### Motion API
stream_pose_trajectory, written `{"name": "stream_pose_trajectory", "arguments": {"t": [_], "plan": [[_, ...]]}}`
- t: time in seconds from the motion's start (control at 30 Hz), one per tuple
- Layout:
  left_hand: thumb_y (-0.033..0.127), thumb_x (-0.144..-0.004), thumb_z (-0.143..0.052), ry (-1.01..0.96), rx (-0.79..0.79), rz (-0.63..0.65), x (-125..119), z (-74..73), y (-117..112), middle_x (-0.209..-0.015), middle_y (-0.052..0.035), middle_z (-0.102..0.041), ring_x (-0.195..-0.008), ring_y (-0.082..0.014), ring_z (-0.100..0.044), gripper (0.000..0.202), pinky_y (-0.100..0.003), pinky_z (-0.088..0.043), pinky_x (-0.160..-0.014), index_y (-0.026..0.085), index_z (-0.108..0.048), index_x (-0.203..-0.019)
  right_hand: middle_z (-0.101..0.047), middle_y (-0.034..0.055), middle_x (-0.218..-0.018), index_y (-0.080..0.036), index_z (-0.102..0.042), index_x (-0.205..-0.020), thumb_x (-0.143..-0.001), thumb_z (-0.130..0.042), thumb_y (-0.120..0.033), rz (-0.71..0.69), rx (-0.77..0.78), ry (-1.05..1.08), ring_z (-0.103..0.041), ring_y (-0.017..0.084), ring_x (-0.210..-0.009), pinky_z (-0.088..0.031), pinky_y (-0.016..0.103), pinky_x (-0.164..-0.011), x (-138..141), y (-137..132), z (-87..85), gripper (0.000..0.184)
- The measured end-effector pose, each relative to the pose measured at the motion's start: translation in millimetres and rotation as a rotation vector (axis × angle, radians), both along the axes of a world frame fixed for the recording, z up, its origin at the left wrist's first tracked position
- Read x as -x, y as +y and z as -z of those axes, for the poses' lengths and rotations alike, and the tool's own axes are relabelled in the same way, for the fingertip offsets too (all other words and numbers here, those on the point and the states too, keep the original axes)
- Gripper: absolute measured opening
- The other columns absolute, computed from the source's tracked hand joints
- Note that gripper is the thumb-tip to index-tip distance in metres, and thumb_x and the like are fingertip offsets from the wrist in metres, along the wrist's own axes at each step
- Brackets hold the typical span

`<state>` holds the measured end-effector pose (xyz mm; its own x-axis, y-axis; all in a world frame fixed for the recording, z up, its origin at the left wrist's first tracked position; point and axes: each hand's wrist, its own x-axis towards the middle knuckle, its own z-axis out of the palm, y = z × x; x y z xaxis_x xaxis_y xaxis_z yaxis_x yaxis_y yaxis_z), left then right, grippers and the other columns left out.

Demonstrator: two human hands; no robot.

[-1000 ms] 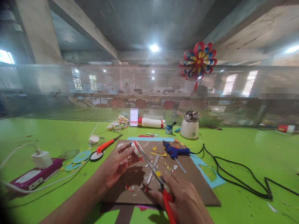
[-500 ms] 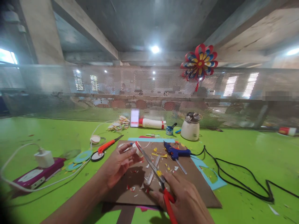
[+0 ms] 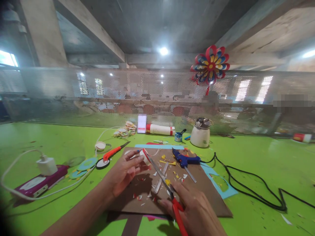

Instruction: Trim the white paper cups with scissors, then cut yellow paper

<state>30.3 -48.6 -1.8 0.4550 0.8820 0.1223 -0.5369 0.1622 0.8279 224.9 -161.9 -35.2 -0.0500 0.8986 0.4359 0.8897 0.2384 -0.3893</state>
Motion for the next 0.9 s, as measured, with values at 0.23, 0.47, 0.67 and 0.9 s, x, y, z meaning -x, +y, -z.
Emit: {"name": "stream_pose_trajectory", "arguments": {"t": [0.23,0.47,0.67,0.9], "plan": [[0.023,-0.073,-0.072,0.000,-0.025,-0.019,2.0,-1.2,1.8,-0.094,-0.0066,-0.069,-0.081,-0.0184,-0.066,0.021,-0.037,-0.051,-0.081,0.015,-0.066,-0.092,-0.075,0.0046,-0.083,-0.026,-0.070,-0.102,-0.083,-0.055,-0.053,0.011,-0.021,-0.012,-0.070,0.021,-0.067,-0.054,0.027,-0.060,0.0,-0.8,-0.9,0.036],[0.023,-0.070,-0.075,0.017,-0.032,-0.010,0.1,0.8,1.0,-0.089,-0.0055,-0.068,-0.069,-0.0150,-0.064,0.026,-0.036,-0.052,-0.076,0.016,-0.066,-0.093,-0.074,0.0058,-0.090,-0.025,-0.069,-0.100,-0.083,-0.056,-0.051,0.021,-0.010,-0.025,-0.070,0.023,-0.077,-0.055,0.028,-0.064,4.8,0.3,-5.6,0.034],[0.023,-0.070,-0.075,0.023,-0.045,-0.017,0.0,0.5,2.6,-0.089,-0.0070,-0.067,-0.074,-0.0167,-0.064,0.024,-0.036,-0.052,-0.078,0.016,-0.067,-0.091,-0.075,0.0049,-0.091,-0.027,-0.070,-0.102,-0.083,-0.055,-0.052,0.035,0.007,-0.027,-0.070,0.023,-0.076,-0.055,0.029,-0.064,4.9,-1.3,-6.5,0.034],[0.020,-0.070,-0.075,0.015,-0.037,-0.023,0.4,2.0,2.1,-0.090,-0.0076,-0.068,-0.076,-0.0180,-0.064,0.023,-0.037,-0.051,-0.079,0.016,-0.067,-0.091,-0.076,0.0042,-0.092,-0.027,-0.069,-0.105,-0.084,-0.052,-0.055,0.041,0.019,-0.045,-0.071,0.022,-0.074,-0.056,0.028,-0.062,0.9,-2.2,0.2,0.039]]}}
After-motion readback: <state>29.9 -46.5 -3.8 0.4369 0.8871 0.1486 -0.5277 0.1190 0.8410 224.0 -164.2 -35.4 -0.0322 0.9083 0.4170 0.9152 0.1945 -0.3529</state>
